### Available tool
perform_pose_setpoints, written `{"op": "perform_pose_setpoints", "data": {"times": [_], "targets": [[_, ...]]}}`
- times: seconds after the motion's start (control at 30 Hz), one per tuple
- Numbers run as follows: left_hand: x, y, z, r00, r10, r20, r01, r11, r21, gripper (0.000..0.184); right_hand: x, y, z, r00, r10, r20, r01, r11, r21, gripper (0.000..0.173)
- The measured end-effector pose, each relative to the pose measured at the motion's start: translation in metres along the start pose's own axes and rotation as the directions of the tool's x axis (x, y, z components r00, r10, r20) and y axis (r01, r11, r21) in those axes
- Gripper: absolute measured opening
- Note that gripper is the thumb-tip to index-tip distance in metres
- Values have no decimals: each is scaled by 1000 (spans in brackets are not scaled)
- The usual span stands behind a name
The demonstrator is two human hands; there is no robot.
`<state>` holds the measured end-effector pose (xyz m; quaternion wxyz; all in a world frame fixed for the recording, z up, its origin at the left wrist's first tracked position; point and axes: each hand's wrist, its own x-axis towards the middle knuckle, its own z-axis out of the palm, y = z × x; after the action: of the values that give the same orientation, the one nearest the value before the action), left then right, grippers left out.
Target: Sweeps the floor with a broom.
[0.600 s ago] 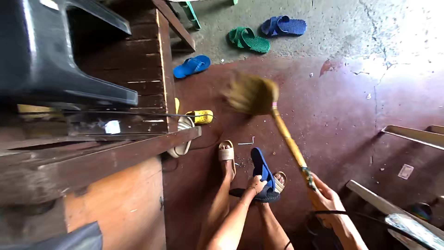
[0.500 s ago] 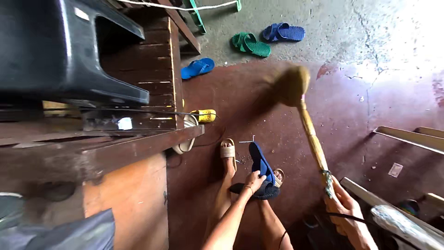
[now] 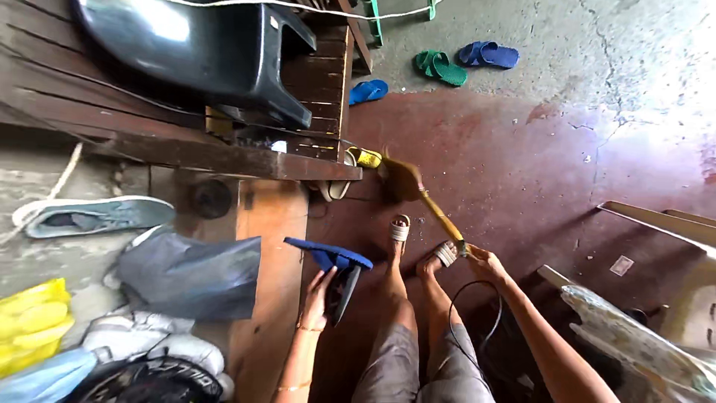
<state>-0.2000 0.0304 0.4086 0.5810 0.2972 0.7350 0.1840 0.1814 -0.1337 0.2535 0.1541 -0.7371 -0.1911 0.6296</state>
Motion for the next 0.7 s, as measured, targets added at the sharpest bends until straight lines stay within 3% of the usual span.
{"op": "perform_pose_setpoints", "data": {"times": [0.1, 0.2, 0.3, 0.37, 0.47, 0.53, 0.6, 0.7], "targets": [[-28, -34, -55, 990, -35, -135, 46, 996, 79, 29, -50, 8, 2, 979, 53, -197, -61, 998, -35, 50], [-53, -82, -95, 970, -74, -231, 117, 977, 180, 32, -127, 19, 27, 963, -3, -268, 35, 993, 113, 57], [-76, -132, -123, 952, -147, -267, 221, 937, 270, 36, -204, 28, 57, 995, 12, -103, 18, 957, 289, 58], [-86, -161, -135, 945, -202, -256, 273, 919, 283, 37, -225, 40, 78, 997, 5, 71, -27, 947, 321, 55], [-101, -193, -147, 936, -244, -254, 316, 901, 296, 38, -200, 51, 128, 949, 18, 314, -90, 972, 216, 49], [-105, -206, -157, 938, -256, -234, 322, 894, 311, 38, -155, 45, 167, 939, -19, 343, -9, 997, 82, 44], [-119, -216, -169, 939, -262, -220, 321, 899, 298, 38, -116, 41, 186, 953, 27, 301, -15, 999, -43, 47], [-136, -223, -204, 958, -203, -202, 258, 920, 296, 35, -83, 40, 153, 990, 39, 134, -14, 984, -177, 45]]}}
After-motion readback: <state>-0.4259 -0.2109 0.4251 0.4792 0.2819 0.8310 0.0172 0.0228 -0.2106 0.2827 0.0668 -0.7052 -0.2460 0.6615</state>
